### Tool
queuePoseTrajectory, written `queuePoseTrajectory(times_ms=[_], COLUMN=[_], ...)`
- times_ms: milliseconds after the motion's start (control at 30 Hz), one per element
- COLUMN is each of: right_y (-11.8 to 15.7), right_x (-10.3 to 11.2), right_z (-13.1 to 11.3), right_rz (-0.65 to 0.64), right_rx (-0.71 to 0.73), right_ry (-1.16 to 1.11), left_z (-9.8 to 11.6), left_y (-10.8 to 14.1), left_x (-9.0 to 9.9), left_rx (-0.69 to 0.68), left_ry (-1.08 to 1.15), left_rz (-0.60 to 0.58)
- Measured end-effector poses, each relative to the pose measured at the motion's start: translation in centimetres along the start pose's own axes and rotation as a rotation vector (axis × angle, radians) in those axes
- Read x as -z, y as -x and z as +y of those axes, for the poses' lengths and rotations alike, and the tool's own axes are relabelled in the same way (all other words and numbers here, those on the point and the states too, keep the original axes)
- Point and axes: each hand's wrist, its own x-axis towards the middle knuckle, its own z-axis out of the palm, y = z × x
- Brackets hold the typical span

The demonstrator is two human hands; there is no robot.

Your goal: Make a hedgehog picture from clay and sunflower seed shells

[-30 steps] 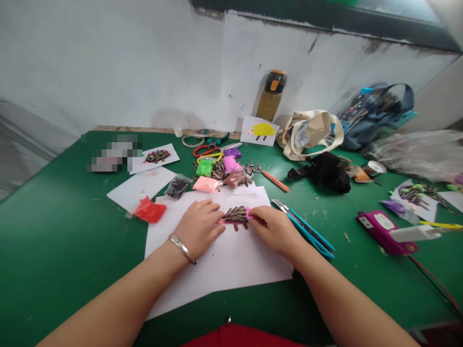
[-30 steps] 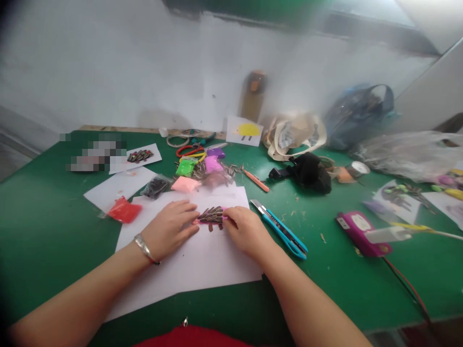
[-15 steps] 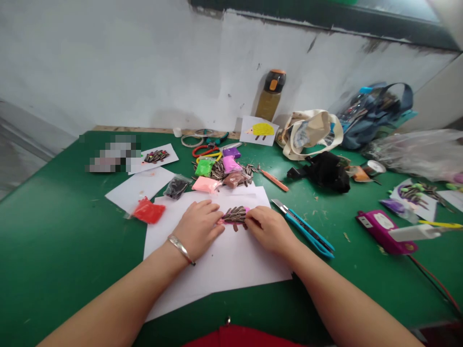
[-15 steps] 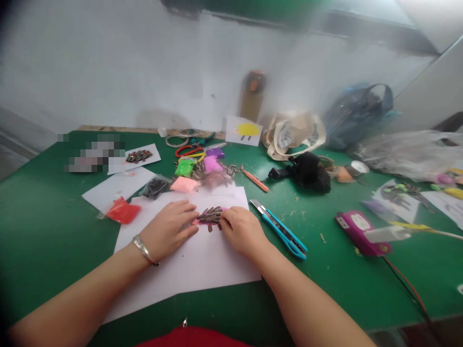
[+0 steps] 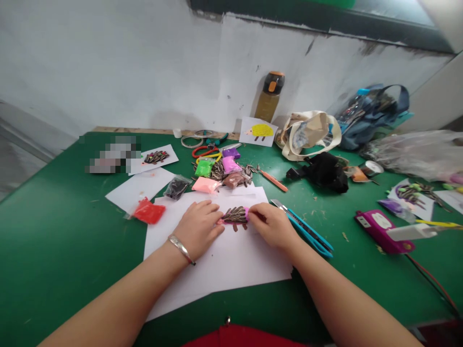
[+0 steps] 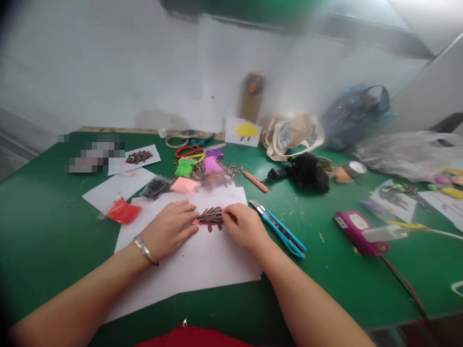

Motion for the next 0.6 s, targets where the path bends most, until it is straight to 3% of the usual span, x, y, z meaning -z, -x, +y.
queuePoseTrajectory(times_ms=[100, 300, 467, 600], right_y=[0.1, 0.5, 0.4, -0.5], right_x=[0.0, -0.9, -1.1, -0.8], right_z=[-0.1, -1.4, -0.7, -0.6], right_rz=[0.058, 0.091, 0.131, 0.094], right_rx=[0.013, 0.193, 0.096, 0.077], right_ry=[-0.012, 0.018, 0.060, 0.073], left_z=[0.1, 0.4, 0.4, 0.5], left_y=[0.0, 0.0, 0.2, 0.2], left_x=[0.1, 0.5, 0.1, -0.9], left_rx=[0.007, 0.024, 0.040, 0.076], left_ry=[0.000, -0.017, -0.010, -0.031], left_rz=[-0.008, -0.029, -0.016, 0.047])
